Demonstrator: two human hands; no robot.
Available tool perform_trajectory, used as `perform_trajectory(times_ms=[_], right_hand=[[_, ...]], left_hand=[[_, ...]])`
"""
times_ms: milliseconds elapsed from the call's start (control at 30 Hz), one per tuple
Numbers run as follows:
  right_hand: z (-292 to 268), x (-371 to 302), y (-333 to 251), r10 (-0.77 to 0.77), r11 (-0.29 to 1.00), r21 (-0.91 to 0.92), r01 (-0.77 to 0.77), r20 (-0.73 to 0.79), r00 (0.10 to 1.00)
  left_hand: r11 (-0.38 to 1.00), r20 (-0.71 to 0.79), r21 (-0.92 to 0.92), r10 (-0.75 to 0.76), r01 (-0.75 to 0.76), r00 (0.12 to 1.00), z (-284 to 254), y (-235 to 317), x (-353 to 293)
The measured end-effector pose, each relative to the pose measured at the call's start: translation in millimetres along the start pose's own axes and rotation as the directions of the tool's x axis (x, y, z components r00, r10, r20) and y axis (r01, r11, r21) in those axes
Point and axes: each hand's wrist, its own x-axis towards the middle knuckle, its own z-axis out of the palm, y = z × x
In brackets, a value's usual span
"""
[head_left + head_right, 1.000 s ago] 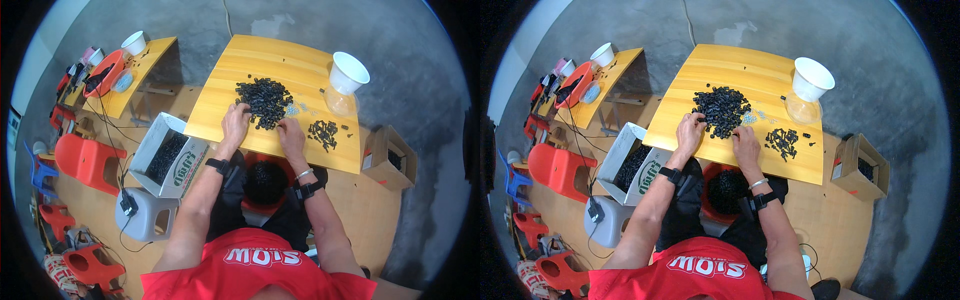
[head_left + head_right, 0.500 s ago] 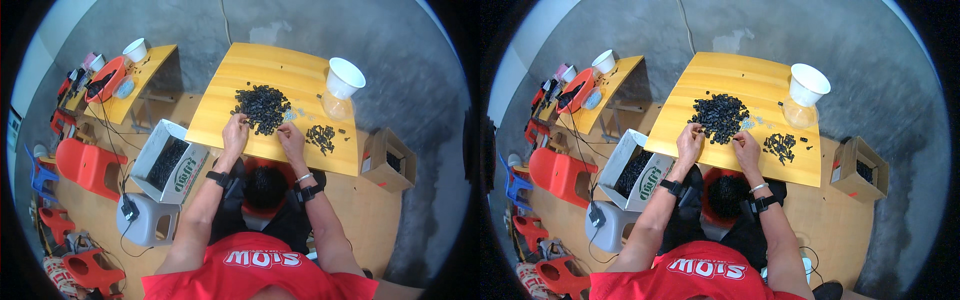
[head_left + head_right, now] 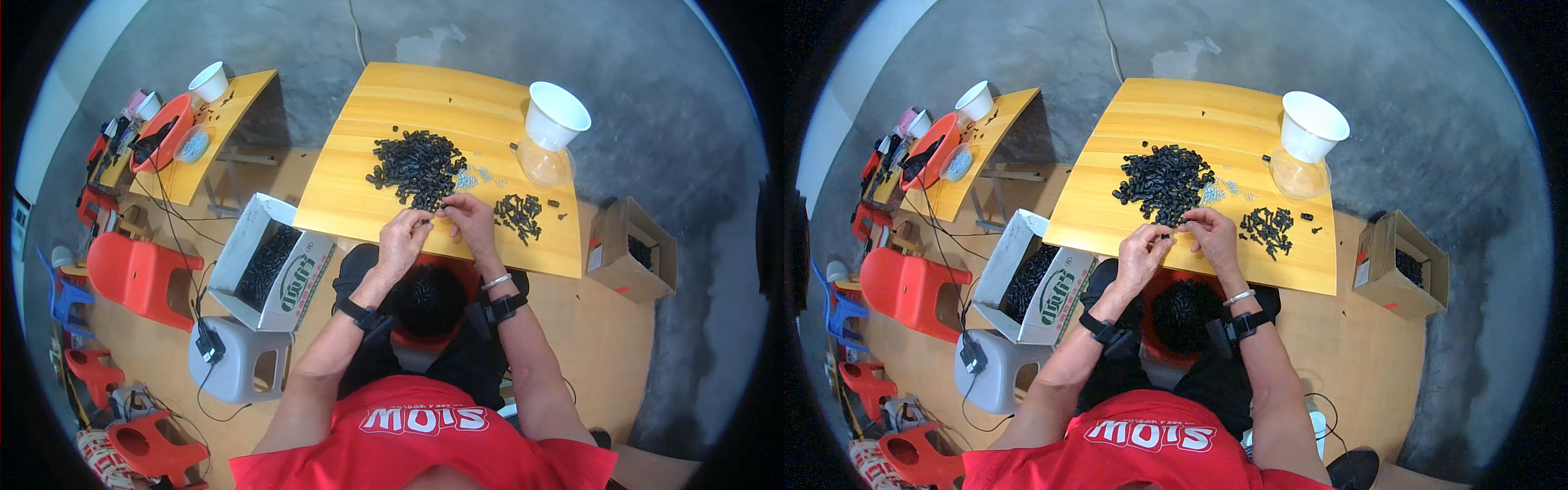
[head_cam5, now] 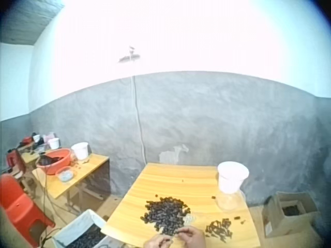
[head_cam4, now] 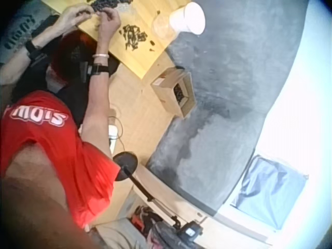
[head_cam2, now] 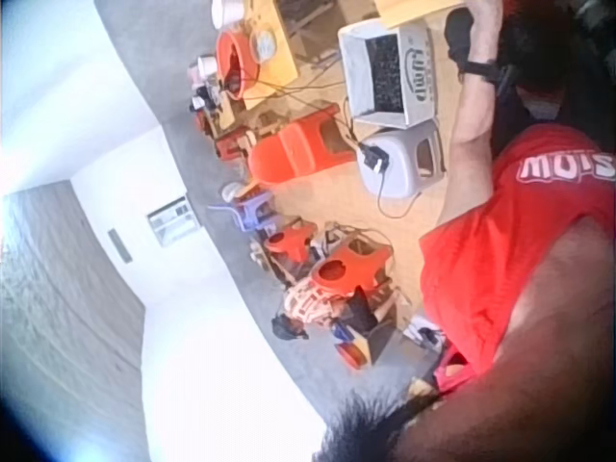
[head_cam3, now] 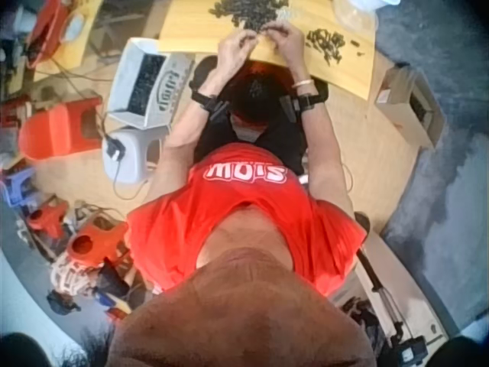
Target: Sorting and assembling small black plastic components on a wooden table.
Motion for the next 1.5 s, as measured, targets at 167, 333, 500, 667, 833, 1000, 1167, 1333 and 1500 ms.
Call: perform_trajectory(times_ms=[167,333,500,667,833,1000,1167,1333,1500], right_hand=[[3,-2,-4,0.014,1.000,-0.010,-0.014,0.030,0.999],[-3,4,12,-0.152,0.981,-0.138,0.137,-0.110,0.982],[6,1,11,-0.140,0.963,-0.252,0.099,-0.150,0.979],[-1,7,16,-0.168,0.959,-0.259,0.118,-0.180,0.969],[-11,13,8,-0.195,0.909,-0.412,0.065,-0.283,0.939],[-13,15,6,-0.406,0.649,-0.728,0.224,-0.082,0.910],[-9,13,5,-0.448,0.518,-0.808,0.282,0.026,0.894],[-6,13,4,-0.390,0.445,-0.860,0.251,0.066,0.918],[-9,10,6,-0.469,0.533,-0.785,0.317,0.037,0.882]], left_hand=[[0.994,-0.029,-0.057,-0.093,0.091,0.995,7,-7,-4],[0.993,-0.038,-0.065,-0.100,0.098,0.994,7,-13,0],[0.995,-0.059,-0.006,-0.100,0.099,0.993,2,-17,-1],[0.991,-0.038,0.107,-0.082,0.086,0.996,6,-14,4],[0.996,-0.053,0.066,-0.057,0.060,0.997,4,-9,3],[0.995,-0.045,0.092,-0.041,0.045,0.998,4,-10,4],[0.998,-0.064,0.052,-0.017,0.021,0.998,5,-12,4],[1.000,-0.036,0.009,-0.008,0.008,0.999,5,-15,3],[0.996,0.029,-0.052,-0.065,0.067,0.997,3,-9,4]])
